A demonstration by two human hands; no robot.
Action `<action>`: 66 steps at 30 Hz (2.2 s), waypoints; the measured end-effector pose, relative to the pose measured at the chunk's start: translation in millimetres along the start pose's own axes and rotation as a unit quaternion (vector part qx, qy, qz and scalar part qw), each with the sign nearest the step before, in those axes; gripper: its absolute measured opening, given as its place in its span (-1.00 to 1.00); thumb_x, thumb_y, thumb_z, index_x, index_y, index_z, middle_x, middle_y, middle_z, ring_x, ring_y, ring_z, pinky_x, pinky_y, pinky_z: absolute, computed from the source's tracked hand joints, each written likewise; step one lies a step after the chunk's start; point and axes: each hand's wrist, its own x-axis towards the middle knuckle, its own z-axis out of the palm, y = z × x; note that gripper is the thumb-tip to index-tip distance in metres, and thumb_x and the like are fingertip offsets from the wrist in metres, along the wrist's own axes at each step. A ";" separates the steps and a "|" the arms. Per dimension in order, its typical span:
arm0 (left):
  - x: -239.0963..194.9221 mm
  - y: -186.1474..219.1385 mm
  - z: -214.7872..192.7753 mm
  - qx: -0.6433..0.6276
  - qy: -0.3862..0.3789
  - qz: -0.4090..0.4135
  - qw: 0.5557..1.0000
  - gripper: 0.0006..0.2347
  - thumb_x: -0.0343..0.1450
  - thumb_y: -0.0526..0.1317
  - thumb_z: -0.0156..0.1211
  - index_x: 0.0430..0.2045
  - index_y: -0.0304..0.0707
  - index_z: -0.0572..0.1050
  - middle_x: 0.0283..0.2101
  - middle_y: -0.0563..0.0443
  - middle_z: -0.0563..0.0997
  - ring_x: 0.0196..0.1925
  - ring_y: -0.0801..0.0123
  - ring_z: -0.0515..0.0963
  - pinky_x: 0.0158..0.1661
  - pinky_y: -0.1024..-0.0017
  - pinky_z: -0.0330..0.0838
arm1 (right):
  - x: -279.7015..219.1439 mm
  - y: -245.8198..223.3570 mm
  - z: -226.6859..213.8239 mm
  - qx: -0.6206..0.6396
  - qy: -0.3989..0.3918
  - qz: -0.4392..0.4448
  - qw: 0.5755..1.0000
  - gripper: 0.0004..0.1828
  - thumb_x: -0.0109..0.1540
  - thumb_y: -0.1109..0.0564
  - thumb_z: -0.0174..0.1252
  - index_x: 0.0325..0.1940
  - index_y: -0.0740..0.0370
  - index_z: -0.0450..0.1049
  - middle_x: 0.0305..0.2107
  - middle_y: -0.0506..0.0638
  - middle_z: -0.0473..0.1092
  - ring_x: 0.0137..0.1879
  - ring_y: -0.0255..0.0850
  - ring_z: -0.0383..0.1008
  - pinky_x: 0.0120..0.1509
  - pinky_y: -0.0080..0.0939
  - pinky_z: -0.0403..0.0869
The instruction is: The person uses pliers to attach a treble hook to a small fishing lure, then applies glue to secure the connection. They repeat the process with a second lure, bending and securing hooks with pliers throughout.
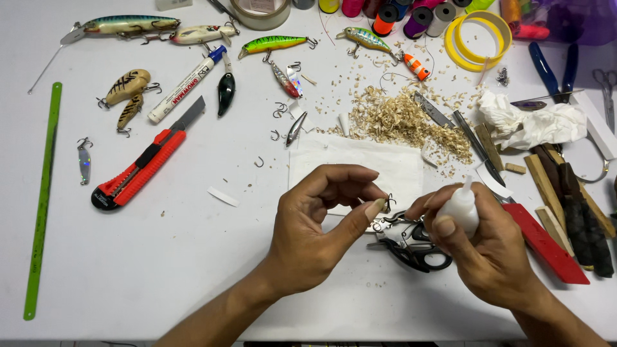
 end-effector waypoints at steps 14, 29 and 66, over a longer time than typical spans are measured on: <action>4.3 0.1 -4.5 -0.122 0.055 -0.080 0.988 -0.73 0.34 -0.31 0.34 -0.11 -0.38 0.51 -0.21 -0.11 0.67 -0.14 0.36 0.67 -0.04 0.46 0.63 | -6.2 0.6 -16.4 -0.283 -0.074 -0.097 0.951 -0.62 0.24 -0.08 0.11 0.02 0.16 0.56 -0.33 -0.18 0.65 -0.38 -0.36 0.63 -0.23 -0.37 0.50; 7.5 -1.8 -7.4 -0.170 0.065 -0.117 0.976 -0.72 0.31 -0.35 0.36 -0.12 -0.41 0.52 -0.23 -0.13 0.66 -0.23 0.27 0.70 -0.18 0.43 0.63 | 9.0 -12.2 -15.4 -0.307 -0.062 -0.201 0.928 -0.67 0.20 -0.04 0.16 -0.14 0.23 0.58 -0.49 -0.09 0.58 -0.59 -0.21 0.41 -0.48 -0.23 0.36; 4.2 1.7 -9.5 -0.183 0.014 -0.093 0.979 -0.73 0.37 -0.33 0.31 -0.07 -0.41 0.48 -0.19 -0.12 0.64 -0.15 0.22 0.70 -0.03 0.39 0.62 | 9.3 -27.4 -15.6 -0.280 -0.072 -0.188 0.939 -0.67 0.12 0.04 0.24 -0.15 0.32 0.59 -0.45 -0.01 0.63 -0.57 -0.25 0.58 -0.47 -0.30 0.45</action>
